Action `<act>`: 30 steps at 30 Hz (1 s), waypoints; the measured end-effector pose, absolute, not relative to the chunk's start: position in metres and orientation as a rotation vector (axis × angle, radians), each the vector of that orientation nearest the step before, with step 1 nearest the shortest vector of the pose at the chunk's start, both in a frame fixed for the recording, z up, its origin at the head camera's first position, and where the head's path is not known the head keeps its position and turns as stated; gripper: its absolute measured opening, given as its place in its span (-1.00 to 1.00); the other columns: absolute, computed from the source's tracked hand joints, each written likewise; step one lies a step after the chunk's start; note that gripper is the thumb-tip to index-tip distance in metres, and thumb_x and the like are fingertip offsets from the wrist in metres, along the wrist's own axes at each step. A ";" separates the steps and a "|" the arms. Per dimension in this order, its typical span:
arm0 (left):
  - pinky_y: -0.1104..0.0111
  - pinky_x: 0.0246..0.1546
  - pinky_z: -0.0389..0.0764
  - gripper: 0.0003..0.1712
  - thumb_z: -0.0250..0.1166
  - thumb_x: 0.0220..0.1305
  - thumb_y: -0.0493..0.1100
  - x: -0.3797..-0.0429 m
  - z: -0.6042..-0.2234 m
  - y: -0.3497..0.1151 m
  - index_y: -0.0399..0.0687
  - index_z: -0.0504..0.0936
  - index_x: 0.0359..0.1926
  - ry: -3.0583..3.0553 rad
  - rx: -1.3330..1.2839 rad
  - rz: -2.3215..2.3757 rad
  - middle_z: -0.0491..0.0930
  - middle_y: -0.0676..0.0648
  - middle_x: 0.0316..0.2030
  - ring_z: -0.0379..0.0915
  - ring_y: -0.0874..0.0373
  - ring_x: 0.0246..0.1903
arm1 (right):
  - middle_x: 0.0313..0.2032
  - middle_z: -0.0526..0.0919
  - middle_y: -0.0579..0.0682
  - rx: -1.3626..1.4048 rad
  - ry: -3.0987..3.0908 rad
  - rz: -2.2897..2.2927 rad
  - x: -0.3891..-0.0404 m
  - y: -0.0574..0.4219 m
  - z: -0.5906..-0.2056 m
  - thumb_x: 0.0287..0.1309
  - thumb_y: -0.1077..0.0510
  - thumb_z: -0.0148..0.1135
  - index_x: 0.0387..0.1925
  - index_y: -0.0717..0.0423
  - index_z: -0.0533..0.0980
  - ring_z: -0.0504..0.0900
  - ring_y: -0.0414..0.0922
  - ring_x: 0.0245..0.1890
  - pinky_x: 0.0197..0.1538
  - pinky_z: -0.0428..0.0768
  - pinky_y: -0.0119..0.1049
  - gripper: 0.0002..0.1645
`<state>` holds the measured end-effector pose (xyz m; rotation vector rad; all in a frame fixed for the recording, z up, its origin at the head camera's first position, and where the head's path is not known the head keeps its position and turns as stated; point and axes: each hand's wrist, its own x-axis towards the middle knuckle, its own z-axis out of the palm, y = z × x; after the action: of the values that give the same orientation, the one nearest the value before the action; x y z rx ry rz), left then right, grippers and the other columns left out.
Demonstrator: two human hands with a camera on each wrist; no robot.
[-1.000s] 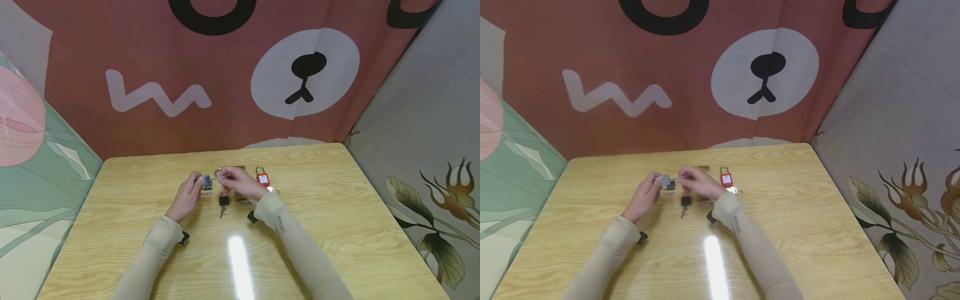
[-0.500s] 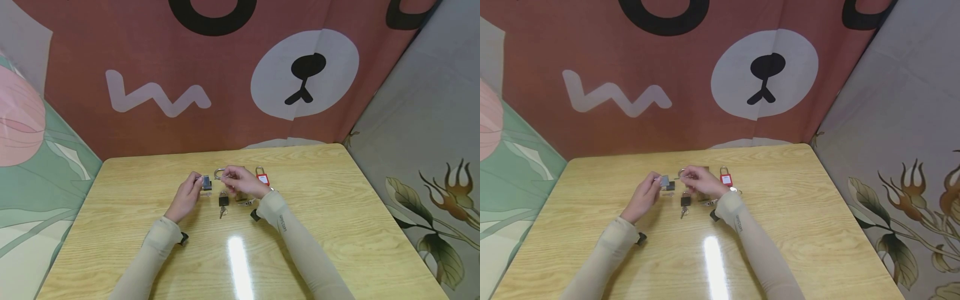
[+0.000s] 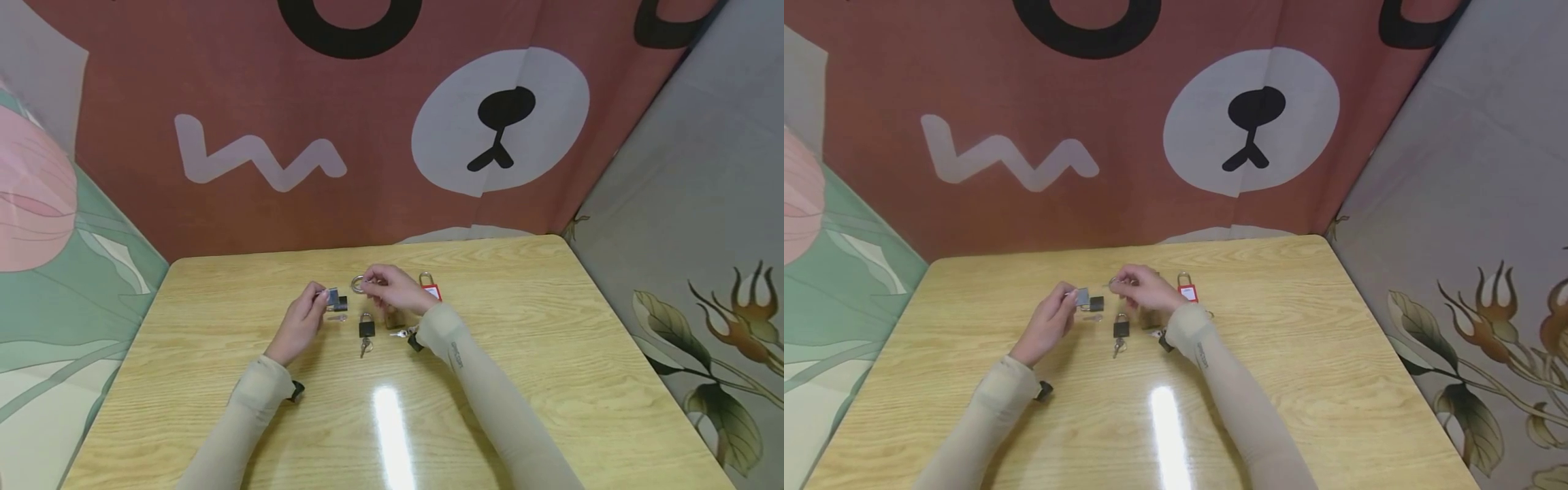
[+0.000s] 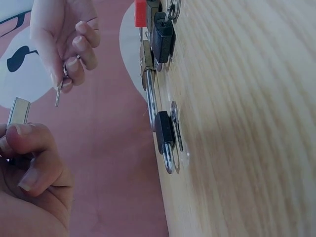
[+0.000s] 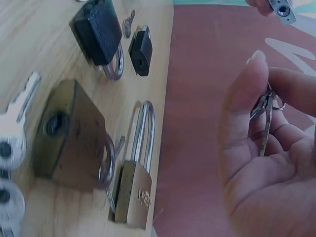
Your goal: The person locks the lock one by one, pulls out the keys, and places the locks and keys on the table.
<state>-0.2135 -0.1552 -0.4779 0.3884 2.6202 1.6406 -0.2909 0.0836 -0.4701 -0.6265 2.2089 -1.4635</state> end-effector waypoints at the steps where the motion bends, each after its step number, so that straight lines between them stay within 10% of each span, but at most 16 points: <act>1: 0.37 -0.58 0.37 -0.64 -0.14 0.71 0.01 -0.213 -0.478 -0.155 -0.18 0.42 0.02 2.619 0.391 1.642 0.35 -0.04 -0.51 0.25 0.16 -0.59 | -0.18 0.59 0.44 -0.625 2.211 -1.470 -0.291 0.085 -0.470 0.54 0.11 0.15 0.03 0.35 0.52 0.59 -0.01 -0.48 -0.21 0.69 0.26 -0.67; 12: 0.37 -0.54 0.39 -0.64 -0.12 0.71 0.00 -0.215 -0.476 -0.153 -0.20 0.44 0.04 2.632 0.394 1.641 0.38 -0.06 -0.47 0.29 0.13 -0.55 | -0.19 0.59 0.47 -0.577 2.299 -1.483 -0.297 0.140 -0.468 0.55 0.07 0.13 -0.08 0.13 0.56 0.60 0.39 -0.29 -0.21 0.67 0.27 -0.79; 21: 0.38 -0.57 0.36 -0.65 -0.13 0.71 0.00 -0.215 -0.478 -0.153 -0.18 0.43 0.03 2.610 0.362 1.640 0.35 -0.05 -0.50 0.26 0.14 -0.58 | -0.31 0.61 0.31 -0.478 2.369 -1.427 -0.289 0.198 -0.472 0.55 0.10 0.13 -0.01 0.31 0.53 0.60 0.00 -0.44 -0.34 0.68 -0.08 -0.70; 30: 0.38 -0.59 0.36 -0.65 -0.13 0.71 0.00 -0.215 -0.479 -0.151 -0.19 0.42 0.02 2.586 0.367 1.646 0.34 -0.06 -0.50 0.25 0.16 -0.60 | -0.27 0.65 0.29 -0.584 2.374 -1.222 -0.262 0.211 -0.485 0.49 0.19 0.21 -0.13 0.21 0.56 0.64 0.14 -0.38 -0.31 0.72 0.03 -0.87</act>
<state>-0.2146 -0.1514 -0.4789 0.3670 2.5864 1.6458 -0.2617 0.2114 -0.4848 -0.5842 2.3744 -1.2221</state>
